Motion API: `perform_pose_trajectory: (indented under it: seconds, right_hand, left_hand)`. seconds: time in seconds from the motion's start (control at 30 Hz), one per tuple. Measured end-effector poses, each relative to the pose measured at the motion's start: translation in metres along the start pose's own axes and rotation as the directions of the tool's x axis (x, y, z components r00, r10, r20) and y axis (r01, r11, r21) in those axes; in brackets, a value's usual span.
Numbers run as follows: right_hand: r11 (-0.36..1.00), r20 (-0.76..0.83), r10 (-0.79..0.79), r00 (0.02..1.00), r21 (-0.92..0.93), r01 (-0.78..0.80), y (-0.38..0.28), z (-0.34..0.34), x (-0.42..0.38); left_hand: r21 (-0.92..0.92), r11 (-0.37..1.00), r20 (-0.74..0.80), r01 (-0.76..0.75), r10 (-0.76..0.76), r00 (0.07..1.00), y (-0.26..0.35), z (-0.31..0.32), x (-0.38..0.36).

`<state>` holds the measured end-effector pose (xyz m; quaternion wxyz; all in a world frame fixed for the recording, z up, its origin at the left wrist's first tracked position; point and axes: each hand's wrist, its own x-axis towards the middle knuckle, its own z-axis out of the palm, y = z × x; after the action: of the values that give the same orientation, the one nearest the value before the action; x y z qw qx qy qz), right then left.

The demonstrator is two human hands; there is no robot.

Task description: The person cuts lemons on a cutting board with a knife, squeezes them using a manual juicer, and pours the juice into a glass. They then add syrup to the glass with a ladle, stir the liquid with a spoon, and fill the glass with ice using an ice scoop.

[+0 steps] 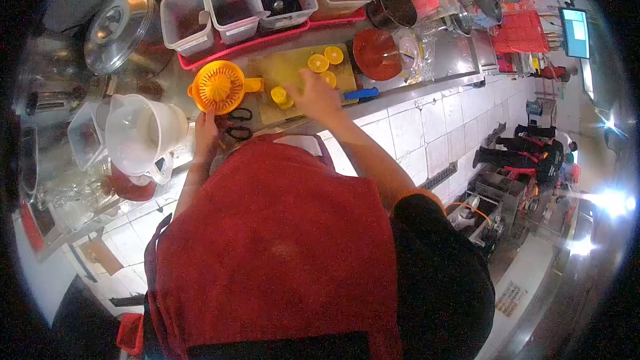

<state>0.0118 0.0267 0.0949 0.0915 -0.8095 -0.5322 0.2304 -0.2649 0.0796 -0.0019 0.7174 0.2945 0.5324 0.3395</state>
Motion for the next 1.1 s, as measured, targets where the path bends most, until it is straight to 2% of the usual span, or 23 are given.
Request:
perform_pose_trajectory:
  seconds: [0.03, 0.1, 0.23, 0.3, 0.33, 0.4, 0.43, 0.5, 0.53, 0.57, 0.63, 0.67, 0.73, 0.77, 0.83, 0.87, 0.93, 1.07, 1.1]
  right_hand:
    - [1.000, -0.001, -0.008, 1.000, 0.002, 0.008, 0.014, -0.006, 0.002]
    - [0.948, -0.222, 0.122, 0.968, -0.263, -0.180, 0.048, -0.003, 0.012]
    - [0.938, -0.108, 0.093, 0.990, -0.324, -0.123, 0.083, 0.010, 0.024]
    - [0.977, -0.072, 0.033, 0.997, -0.207, -0.048, 0.090, 0.006, 0.033]
    - [0.978, -0.063, 0.013, 0.998, -0.206, -0.026, 0.085, -0.002, 0.034]
    - [0.990, -0.069, 0.001, 0.998, -0.140, -0.011, 0.063, -0.014, 0.034]
    - [0.992, -0.055, -0.027, 0.998, -0.124, 0.020, 0.040, -0.015, 0.037]
    - [0.969, -0.011, -0.242, 0.970, 0.049, 0.242, -0.002, -0.023, 0.037]
    - [0.941, -0.033, -0.338, 0.940, -0.004, 0.338, -0.025, -0.018, 0.037]
    - [0.940, -0.029, -0.341, 0.940, 0.001, 0.341, -0.048, -0.015, 0.040]
    - [0.878, 0.174, -0.435, 0.883, -0.134, 0.459, -0.092, -0.009, 0.051]
    - [0.880, 0.178, -0.431, 0.885, -0.133, 0.456, -0.112, -0.004, 0.054]
    - [0.880, 0.308, -0.285, 0.908, -0.291, 0.374, -0.144, 0.007, 0.061]
    - [0.881, 0.308, -0.283, 0.908, -0.290, 0.373, -0.153, 0.009, 0.066]
    - [0.769, 0.386, -0.459, 0.800, -0.278, 0.576, -0.163, 0.015, 0.072]
    - [0.763, 0.395, -0.459, 0.795, -0.283, 0.581, -0.166, 0.018, 0.073]
    - [0.697, 0.327, -0.588, 0.740, -0.260, 0.669, -0.168, 0.027, 0.074]
    - [0.681, 0.353, -0.590, 0.726, -0.266, 0.682, -0.166, 0.034, 0.070]
    - [0.691, 0.328, -0.613, 0.719, -0.219, 0.688, -0.164, 0.030, 0.069]
  left_hand:
    - [-0.001, 1.000, -0.005, -0.006, 0.006, 1.000, -0.004, -0.001, 0.002]
    - [-0.041, 0.999, 0.072, -0.030, 0.033, 0.997, -0.009, -0.009, 0.007]
    - [-0.085, 0.995, 0.021, -0.054, 0.056, 0.998, -0.007, -0.003, 0.004]
    - [-0.038, 0.999, 0.056, -0.027, 0.030, 0.998, -0.003, -0.003, 0.001]
    - [-0.043, 0.998, 0.036, -0.036, 0.038, 0.999, -0.007, -0.003, 0.003]
    - [-0.021, 0.993, 0.005, -0.113, 0.113, 0.994, -0.011, -0.002, 0.008]
    - [0.076, 0.997, -0.016, -0.015, 0.016, 1.000, 0.000, -0.002, 0.000]
    - [0.073, 0.997, -0.042, -0.034, 0.037, 0.998, -0.004, -0.002, 0.000]
    - [0.000, 0.999, -0.020, -0.051, 0.051, 0.998, -0.008, -0.001, 0.001]
    - [-0.076, 0.995, 0.007, -0.065, 0.066, 0.998, -0.010, -0.001, 0.003]
    - [-0.051, 0.997, 0.026, -0.059, 0.061, 0.998, -0.006, -0.002, 0.002]
    - [-0.020, 0.998, 0.039, -0.061, 0.061, 0.997, -0.006, -0.004, 0.002]
    - [0.014, 0.998, 0.055, -0.063, 0.062, 0.997, -0.001, -0.005, 0.001]
    - [0.037, 0.997, 0.052, -0.063, 0.061, 0.997, 0.002, -0.003, -0.001]
    - [0.051, 0.997, 0.046, -0.056, 0.053, 0.997, -0.001, -0.006, 0.000]
    - [0.031, 0.998, 0.073, -0.059, 0.056, 0.996, -0.003, -0.008, 0.003]
    - [0.000, 0.998, 0.096, -0.059, 0.058, 0.994, 0.000, -0.005, 0.002]
    - [-0.016, 0.999, 0.049, -0.035, 0.035, 0.998, 0.009, 0.000, -0.002]
    - [-0.040, 0.999, 0.037, -0.030, 0.032, 0.999, 0.007, 0.000, -0.003]
